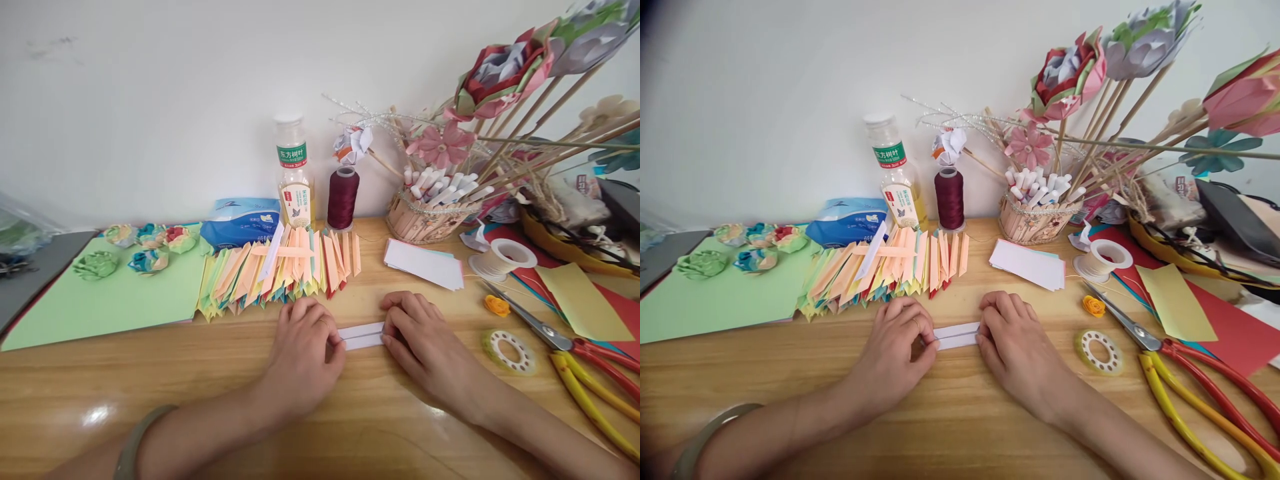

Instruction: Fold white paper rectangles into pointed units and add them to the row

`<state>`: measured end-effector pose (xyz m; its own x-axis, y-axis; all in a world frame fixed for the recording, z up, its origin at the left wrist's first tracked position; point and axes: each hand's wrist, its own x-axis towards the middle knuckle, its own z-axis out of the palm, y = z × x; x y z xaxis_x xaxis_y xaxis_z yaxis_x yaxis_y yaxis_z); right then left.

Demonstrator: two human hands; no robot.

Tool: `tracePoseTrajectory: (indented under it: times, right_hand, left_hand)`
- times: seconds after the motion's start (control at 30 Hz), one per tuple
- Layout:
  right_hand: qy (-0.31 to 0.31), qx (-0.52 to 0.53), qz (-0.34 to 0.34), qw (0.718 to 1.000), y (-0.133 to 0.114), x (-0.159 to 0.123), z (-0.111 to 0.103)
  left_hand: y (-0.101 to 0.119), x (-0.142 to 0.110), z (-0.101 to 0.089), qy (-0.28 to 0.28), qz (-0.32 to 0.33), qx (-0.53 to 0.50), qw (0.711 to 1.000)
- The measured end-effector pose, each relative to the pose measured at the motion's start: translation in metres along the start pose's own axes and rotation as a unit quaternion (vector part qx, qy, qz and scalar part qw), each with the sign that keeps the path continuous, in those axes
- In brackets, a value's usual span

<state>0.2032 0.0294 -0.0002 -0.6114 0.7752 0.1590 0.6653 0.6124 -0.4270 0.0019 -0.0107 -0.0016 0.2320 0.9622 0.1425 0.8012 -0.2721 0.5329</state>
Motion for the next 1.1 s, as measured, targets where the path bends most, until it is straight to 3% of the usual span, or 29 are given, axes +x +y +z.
tracePoseTrajectory:
  times: [0.2, 0.4, 0.53, 0.67, 0.9, 1.1]
  right_hand:
    - [0.023, 0.0, -0.019, 1.0, 0.002, -0.001, 0.002]
    - [0.021, -0.103, -0.138, 0.985, 0.001, -0.006, -0.003]
    - [0.048, -0.172, -0.199, 0.964, 0.003, -0.011, -0.003]
    - [0.055, -0.192, -0.201, 0.959, -0.001, -0.017, -0.003]
    - [-0.049, -0.159, -0.211, 0.963, -0.014, -0.02, -0.006]
    - [-0.068, -0.163, -0.2, 0.964, 0.002, -0.022, -0.01]
  left_hand:
    - [-0.001, -0.003, 0.001, -0.009, 0.01, 0.01, 1.0]
    - [-0.004, -0.007, -0.003, 0.01, 0.034, 0.005, 0.999]
    - [-0.012, -0.009, 0.0, 0.061, 0.151, 0.087, 0.983]
    - [-0.021, -0.013, 0.005, 0.082, 0.297, 0.177, 0.935]
    - [-0.023, -0.017, 0.004, 0.062, 0.331, 0.255, 0.906]
    - [-0.021, -0.02, -0.001, 0.062, 0.334, 0.274, 0.9]
